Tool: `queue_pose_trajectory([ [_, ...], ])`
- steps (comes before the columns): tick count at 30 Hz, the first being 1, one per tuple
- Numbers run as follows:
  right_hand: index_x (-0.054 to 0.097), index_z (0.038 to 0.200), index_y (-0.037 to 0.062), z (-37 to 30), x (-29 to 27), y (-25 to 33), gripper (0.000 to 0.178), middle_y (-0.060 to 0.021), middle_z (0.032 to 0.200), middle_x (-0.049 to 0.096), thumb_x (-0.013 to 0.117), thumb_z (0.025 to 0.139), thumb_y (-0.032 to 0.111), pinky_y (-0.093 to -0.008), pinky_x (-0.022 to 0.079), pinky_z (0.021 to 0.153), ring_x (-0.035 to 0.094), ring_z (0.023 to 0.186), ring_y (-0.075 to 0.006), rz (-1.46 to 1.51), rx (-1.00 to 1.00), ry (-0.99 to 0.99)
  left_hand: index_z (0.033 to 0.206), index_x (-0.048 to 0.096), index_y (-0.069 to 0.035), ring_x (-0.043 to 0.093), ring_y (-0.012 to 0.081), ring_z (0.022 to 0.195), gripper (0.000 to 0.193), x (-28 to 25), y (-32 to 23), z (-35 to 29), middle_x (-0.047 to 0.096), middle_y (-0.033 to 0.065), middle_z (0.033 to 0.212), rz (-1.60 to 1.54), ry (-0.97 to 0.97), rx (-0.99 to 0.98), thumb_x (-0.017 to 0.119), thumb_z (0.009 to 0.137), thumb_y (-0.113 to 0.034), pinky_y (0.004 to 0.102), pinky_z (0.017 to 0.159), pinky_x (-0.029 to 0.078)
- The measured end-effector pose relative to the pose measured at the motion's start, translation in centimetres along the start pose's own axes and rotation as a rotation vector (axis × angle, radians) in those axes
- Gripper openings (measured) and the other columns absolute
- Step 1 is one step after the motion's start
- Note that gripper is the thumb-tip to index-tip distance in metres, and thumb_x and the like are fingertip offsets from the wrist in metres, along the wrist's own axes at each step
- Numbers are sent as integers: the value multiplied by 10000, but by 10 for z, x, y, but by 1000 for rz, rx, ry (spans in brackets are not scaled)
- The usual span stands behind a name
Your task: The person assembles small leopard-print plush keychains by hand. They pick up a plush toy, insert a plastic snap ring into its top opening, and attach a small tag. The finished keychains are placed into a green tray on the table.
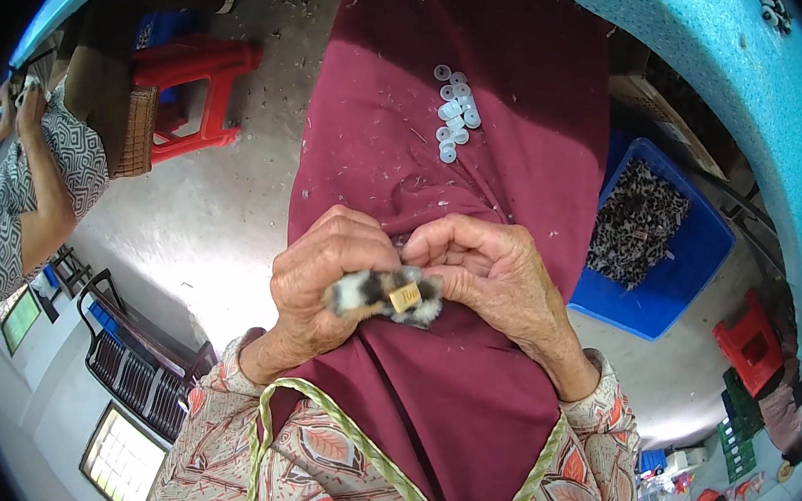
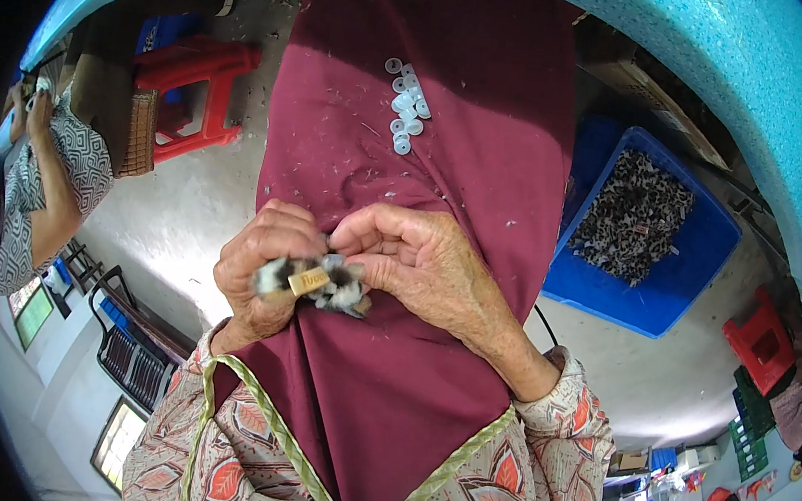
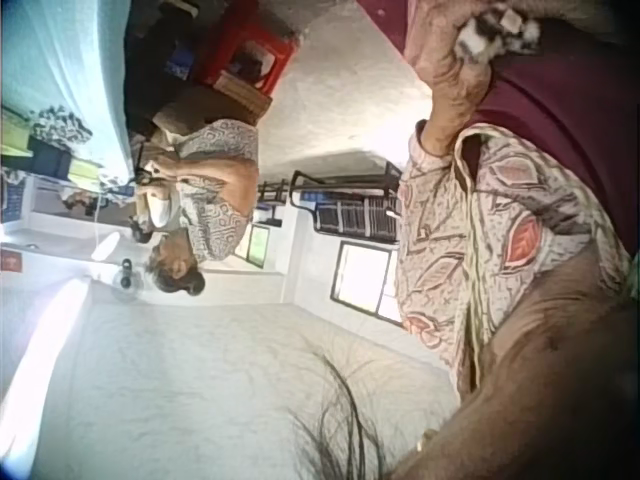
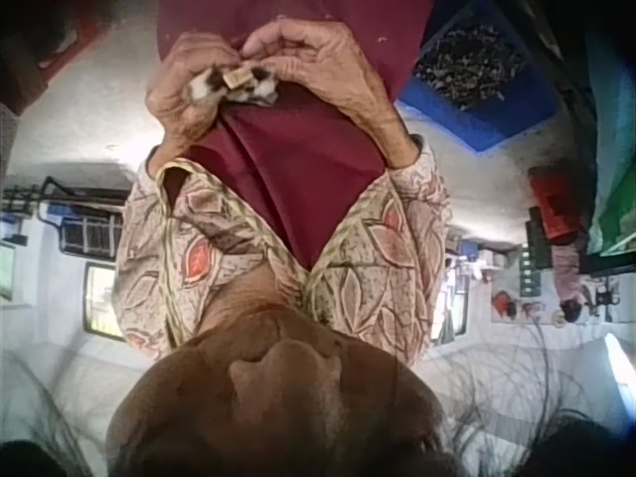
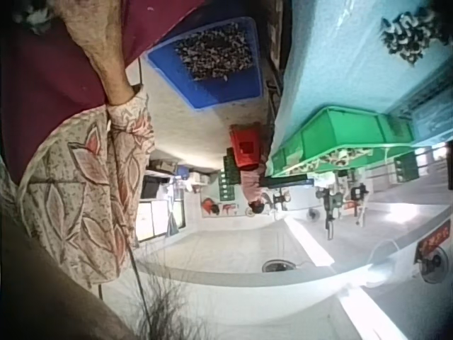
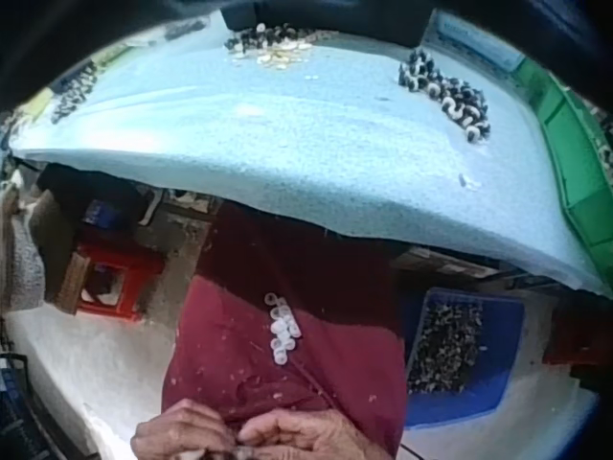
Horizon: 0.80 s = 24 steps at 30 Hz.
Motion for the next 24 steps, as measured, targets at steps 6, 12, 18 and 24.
queue_pose_trajectory([
  [6,600,1024,-50,-11,7,16,183,-55,911,627,607,841,-43,-222,526,718,608,830,-84,-265,-95,3,884,601,-17,588,275,780,350,12,-25,4,594,96,815,194,156,139,777,606,-138,361,673,491],
  [12,633,969,-30,-16,14,30,146,-57,853,625,603,827,-46,-217,521,657,616,748,-88,-441,-225,-14,878,632,-40,577,261,812,343,19,-35,-1,586,82,865,294,292,250,731,555,-99,346,668,498],
  [18,638,993,-21,-14,2,4,179,-91,846,632,610,817,-20,-254,502,611,630,729,-134,-278,1,-91,902,659,-28,570,252,787,359,20,-24,2,562,70,827,291,272,171,746,565,-111,351,662,494],
  [24,630,989,-21,-19,18,36,222,-117,786,582,609,768,-26,-339,467,647,591,701,-261,-674,-444,-35,862,626,-4,574,255,763,288,11,-8,4,566,92,808,129,174,30,779,676,-163,354,648,479],
])
Point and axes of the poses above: each hand's wrist, its own z-axis towards the middle knuckle, its own x-axis out of the palm, y = z × x, the point moved 10 cm from there along z, towards the middle knuckle
